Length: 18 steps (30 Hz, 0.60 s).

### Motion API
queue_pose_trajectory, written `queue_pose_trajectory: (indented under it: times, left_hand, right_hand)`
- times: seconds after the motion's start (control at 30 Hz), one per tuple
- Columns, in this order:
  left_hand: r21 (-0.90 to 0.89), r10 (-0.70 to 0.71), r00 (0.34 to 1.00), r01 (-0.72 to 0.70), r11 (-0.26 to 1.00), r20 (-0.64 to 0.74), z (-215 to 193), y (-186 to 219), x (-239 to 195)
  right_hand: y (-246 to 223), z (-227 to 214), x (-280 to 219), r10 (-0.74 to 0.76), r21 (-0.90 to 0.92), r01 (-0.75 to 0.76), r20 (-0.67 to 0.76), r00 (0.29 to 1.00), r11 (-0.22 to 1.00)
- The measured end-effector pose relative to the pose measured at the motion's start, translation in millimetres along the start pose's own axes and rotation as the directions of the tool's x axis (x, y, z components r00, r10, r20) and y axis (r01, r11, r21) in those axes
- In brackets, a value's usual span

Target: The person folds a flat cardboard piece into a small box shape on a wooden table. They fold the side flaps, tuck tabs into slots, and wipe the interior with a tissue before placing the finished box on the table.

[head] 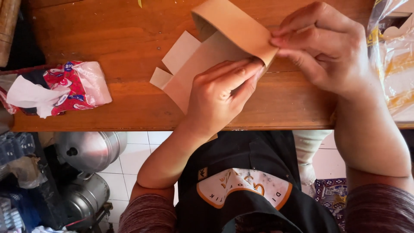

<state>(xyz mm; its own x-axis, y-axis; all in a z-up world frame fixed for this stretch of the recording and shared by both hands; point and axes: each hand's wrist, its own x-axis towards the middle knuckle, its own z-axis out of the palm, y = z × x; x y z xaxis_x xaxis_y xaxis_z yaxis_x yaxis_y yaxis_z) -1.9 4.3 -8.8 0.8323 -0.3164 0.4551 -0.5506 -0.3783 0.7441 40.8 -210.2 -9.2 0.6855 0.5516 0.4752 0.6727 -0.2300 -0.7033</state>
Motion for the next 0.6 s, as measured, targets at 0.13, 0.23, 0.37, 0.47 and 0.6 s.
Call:
queue_pose_trajectory:
  times: [0.13, 0.23, 0.37, 0.47, 0.6]
  left_hand:
    - [0.199, 0.022, 0.999, -0.026, 0.980, 0.022, 3.1, 0.6, 4.0]
    - [0.289, -0.006, 1.000, 0.004, 0.957, 0.006, 8.0, 0.5, -0.2]
    - [0.285, -0.078, 0.997, 0.077, 0.956, -0.006, 13.0, 4.8, -3.1]
    - [0.319, -0.140, 0.987, 0.108, 0.942, 0.080, 1.6, 22.9, -6.7]
    - [0.461, -0.111, 0.992, 0.068, 0.885, 0.066, -8.1, 39.1, -12.8]
  right_hand:
    - [-2.4, 3.8, 8.3, -0.102, -0.058, 0.100, -0.022, 0.995, 0.993]
    - [3.9, 9.7, 8.0, -0.142, -0.029, 0.142, -0.019, 0.990, 0.989]
    - [10.1, 14.9, 8.0, -0.202, -0.086, 0.198, -0.038, 0.979, 0.976]
    - [11.6, 7.5, -2.9, -0.056, -0.181, 0.047, -0.043, 0.997, 0.982]
    - [34.7, 0.2, -16.7, 0.010, -0.321, -0.007, 0.009, 1.000, 0.947]
